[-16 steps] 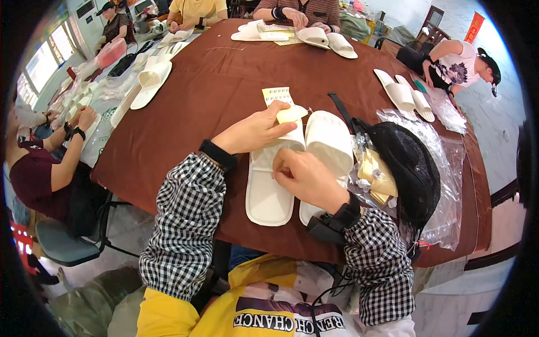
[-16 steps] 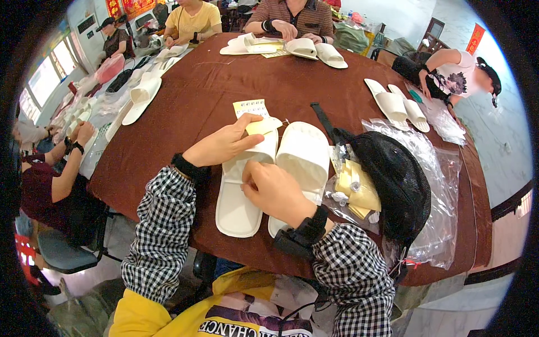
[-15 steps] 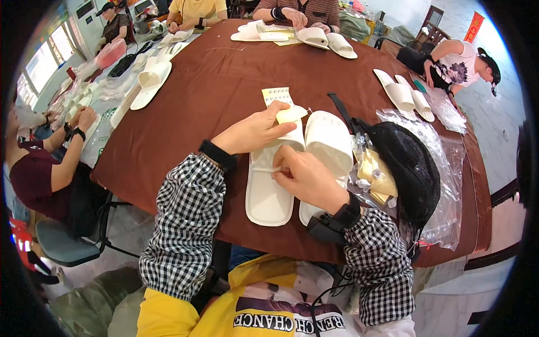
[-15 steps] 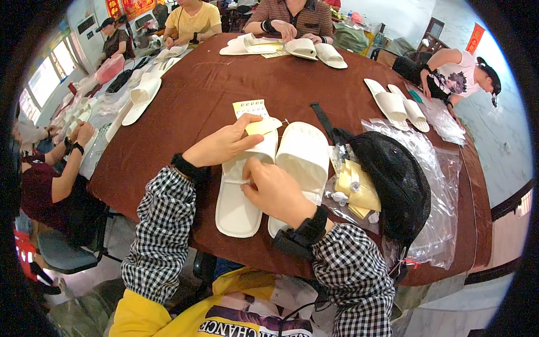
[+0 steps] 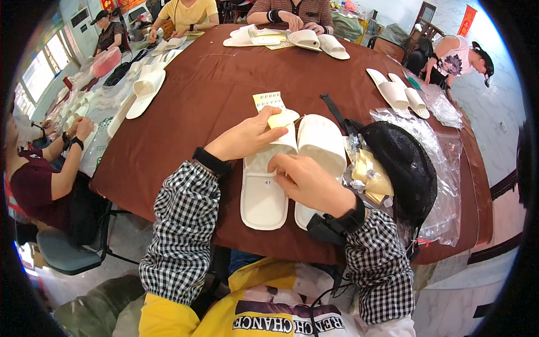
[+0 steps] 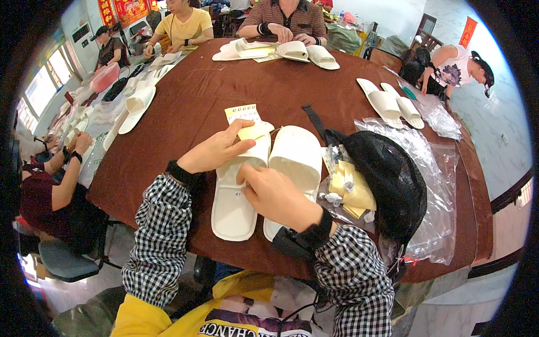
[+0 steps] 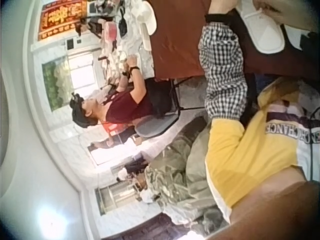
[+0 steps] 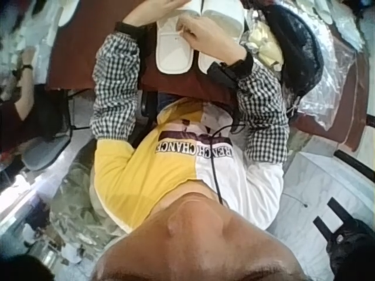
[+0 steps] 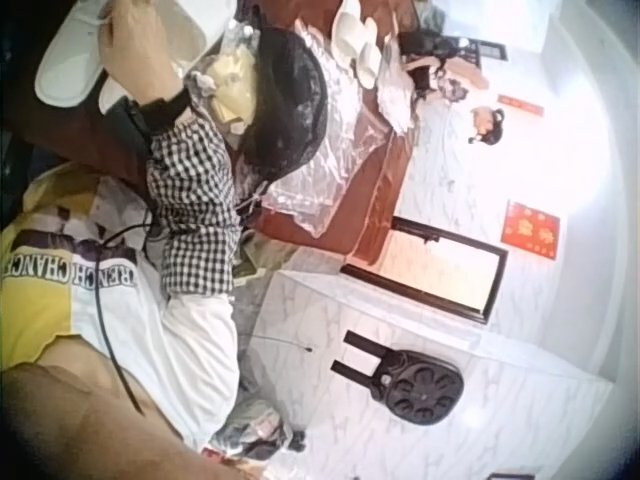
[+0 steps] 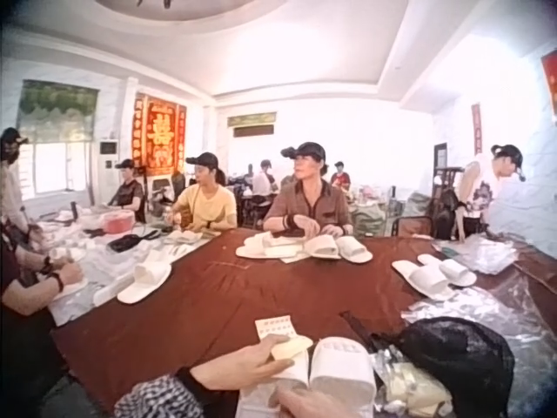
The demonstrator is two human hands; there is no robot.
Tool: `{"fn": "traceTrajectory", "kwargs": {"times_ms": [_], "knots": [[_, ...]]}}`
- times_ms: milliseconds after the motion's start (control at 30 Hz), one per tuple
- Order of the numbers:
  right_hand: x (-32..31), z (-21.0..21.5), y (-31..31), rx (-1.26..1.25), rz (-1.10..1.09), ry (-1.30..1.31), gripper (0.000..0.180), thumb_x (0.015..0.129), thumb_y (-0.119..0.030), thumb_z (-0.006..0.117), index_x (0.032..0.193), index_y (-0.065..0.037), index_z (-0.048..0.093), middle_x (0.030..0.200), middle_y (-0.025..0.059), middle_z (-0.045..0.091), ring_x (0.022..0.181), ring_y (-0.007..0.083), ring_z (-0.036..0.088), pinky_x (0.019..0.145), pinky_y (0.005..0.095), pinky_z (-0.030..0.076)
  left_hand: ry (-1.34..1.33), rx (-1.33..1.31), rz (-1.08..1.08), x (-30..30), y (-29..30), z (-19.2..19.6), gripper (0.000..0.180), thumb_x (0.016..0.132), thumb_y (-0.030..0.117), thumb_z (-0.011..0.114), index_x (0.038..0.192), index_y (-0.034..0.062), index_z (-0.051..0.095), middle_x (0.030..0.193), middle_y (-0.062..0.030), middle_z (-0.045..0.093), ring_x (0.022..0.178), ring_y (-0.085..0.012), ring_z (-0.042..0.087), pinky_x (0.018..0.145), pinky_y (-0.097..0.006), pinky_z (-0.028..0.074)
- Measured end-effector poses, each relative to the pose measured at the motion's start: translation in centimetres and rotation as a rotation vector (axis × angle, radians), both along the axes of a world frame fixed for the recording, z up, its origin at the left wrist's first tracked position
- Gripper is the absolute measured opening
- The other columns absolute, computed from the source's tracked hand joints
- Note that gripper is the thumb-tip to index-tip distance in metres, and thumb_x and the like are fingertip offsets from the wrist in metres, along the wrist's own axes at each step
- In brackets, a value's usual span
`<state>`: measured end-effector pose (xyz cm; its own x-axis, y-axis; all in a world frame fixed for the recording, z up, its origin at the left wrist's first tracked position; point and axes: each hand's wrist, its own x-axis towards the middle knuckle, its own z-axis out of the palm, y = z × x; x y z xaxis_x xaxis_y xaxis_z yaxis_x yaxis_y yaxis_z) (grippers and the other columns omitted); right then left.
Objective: Labeling white slippers with size stickers and organizing them into bags in a factory setting.
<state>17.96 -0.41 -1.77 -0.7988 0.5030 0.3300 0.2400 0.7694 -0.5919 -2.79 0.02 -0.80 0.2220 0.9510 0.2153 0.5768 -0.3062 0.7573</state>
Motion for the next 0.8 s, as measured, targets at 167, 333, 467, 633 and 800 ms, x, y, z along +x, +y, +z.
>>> {"fn": "traceTrajectory", "kwargs": {"times_ms": [167,333,467,633,800], "knots": [[2.0,1.7,-1.3,0.208,0.171,-0.275,0.037,0.085,0.001,0.058,0.122,-0.003,0.061,0.102,0.0153,0.060,0.086,0.0336,0.064,0.072,0.0412,0.052,0.033,-0.089,-0.001,0.1,-0.2,0.4,0.049,0.104,0.031,0.052,0.139,0.0002,0.039,0.104,-0.0229,0.066,0.098,-0.0270,0.065,0.089,-0.035,0.049],[1.4,1.4,-3.7,0.524,0.071,-0.345,0.046,0.081,-0.005,0.058,0.126,0.003,0.059,0.102,0.0103,0.053,0.090,0.0241,0.062,0.074,0.0350,0.055,0.030,-0.086,0.005,0.1,-0.2,0.2,0.049,0.104,0.030,0.052,0.140,0.0001,0.038,0.108,-0.0230,0.065,0.099,-0.0256,0.064,0.089,-0.034,0.048],[1.4,0.7,-4.6,0.609,0.022,-0.365,0.049,0.080,-0.006,0.059,0.128,0.006,0.056,0.102,0.0102,0.052,0.088,0.0216,0.063,0.073,0.0332,0.054,0.046,-0.110,0.022,0.1,-0.1,0.2,0.051,0.104,0.031,0.052,0.141,0.0001,0.039,0.113,-0.0238,0.063,0.103,-0.0262,0.063,0.092,-0.034,0.048],[1.8,0.8,-3.6,0.553,0.076,-0.275,0.050,0.081,-0.007,0.058,0.129,0.007,0.055,0.103,0.0098,0.052,0.087,0.0208,0.062,0.073,0.0325,0.054,0.059,-0.130,0.026,0.0,-0.3,0.5,0.053,0.104,0.034,0.051,0.142,0.0005,0.037,0.114,-0.0246,0.064,0.106,-0.0276,0.063,0.093,-0.035,0.048],[1.2,0.2,-4.8,0.642,0.015,-0.348,0.049,0.082,-0.007,0.058,0.129,0.007,0.055,0.103,0.0095,0.052,0.089,0.0204,0.063,0.073,0.0327,0.054,0.057,-0.133,0.043,0.0,-0.2,0.3,0.053,0.104,0.035,0.051,0.142,0.0005,0.037,0.115,-0.0244,0.064,0.107,-0.0283,0.063,0.094,-0.035,0.047]]}}
